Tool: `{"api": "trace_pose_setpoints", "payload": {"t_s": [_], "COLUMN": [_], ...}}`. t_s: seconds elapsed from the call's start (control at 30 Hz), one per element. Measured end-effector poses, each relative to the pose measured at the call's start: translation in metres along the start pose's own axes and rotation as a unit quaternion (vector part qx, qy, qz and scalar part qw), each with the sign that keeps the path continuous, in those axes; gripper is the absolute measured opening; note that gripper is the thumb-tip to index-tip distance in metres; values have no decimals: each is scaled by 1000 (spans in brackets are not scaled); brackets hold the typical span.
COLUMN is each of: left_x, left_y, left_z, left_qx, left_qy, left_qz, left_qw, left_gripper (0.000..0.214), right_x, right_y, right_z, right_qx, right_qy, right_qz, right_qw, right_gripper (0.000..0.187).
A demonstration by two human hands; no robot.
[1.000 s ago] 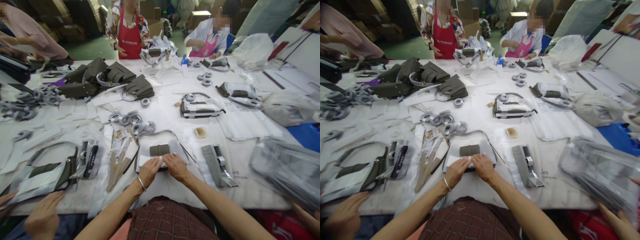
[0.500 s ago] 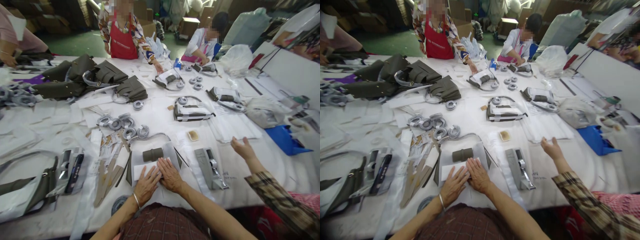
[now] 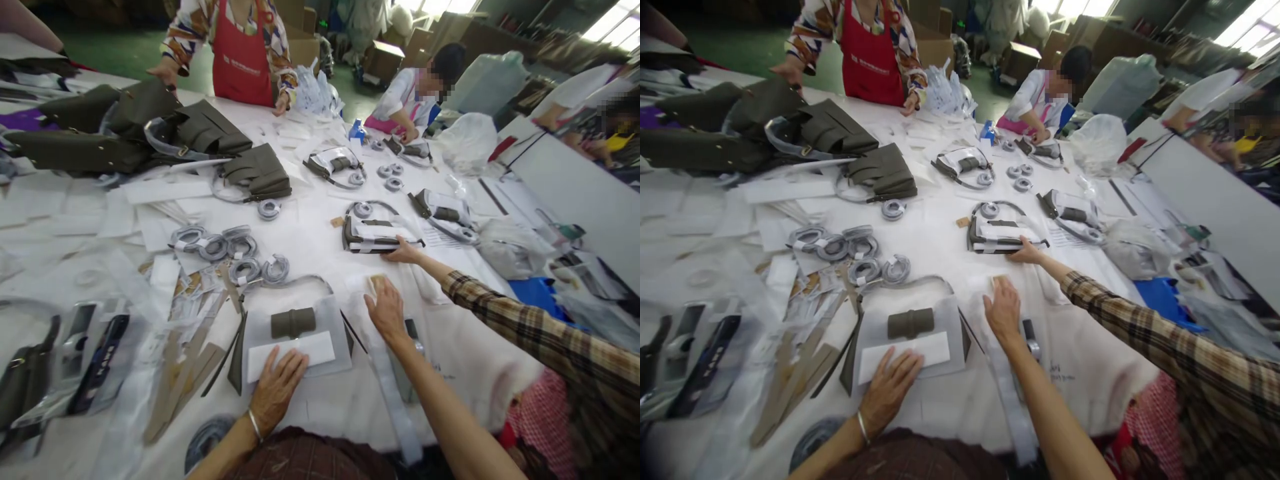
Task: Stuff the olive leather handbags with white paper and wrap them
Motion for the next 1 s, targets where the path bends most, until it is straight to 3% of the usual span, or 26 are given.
{"api": "trace_pose_setpoints", "payload": {"t_s": [0.07, 0.17, 0.27, 0.37, 0.53, 0.7, 0.83, 1.0], "left_x": [1, 1, 0, -1, -3, -5, -5, -6], "left_y": [-2, -2, -1, 1, 2, 3, 4, 4], "left_z": [0, 1, 1, 1, 0, -1, -1, 0], "left_qx": [1, 5, 12, 16, 12, 1, 1, 6], "left_qy": [7, 20, 22, 20, 13, 3, -3, 4], "left_qz": [-1, -7, -13, -23, -31, -34, -39, -36], "left_qw": [1000, 1000, 1000, 999, 999, 999, 999, 999], "left_gripper": [42, 42, 42, 42, 42, 43, 43, 44], "right_x": [-17, -44, -50, -37, -13, -27, -24, -6], "right_y": [-21, -33, -30, -27, -39, -51, -34, 29], "right_z": [20, 31, 32, 29, -10, -56, -54, -14], "right_qx": [-46, -38, -10, 17, 81, 106, 87, 46], "right_qy": [87, 117, 105, 96, 53, -23, -28, 10], "right_qz": [-62, -140, -143, -113, -36, -59, -72, -107], "right_qw": [993, 983, 984, 989, 995, 992, 993, 993], "right_gripper": [55, 45, 31, 34, 30, 22, 32, 24]}}
Point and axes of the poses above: each hand's wrist, its own y-axis away from the middle knuckle, its own x-axis out of the back of the hand, z = x × y, the point moved 4 cm from there along -y, towards the middle knuckle, and after that the axes turned 4 degrees about y, right-handed, at the moved point
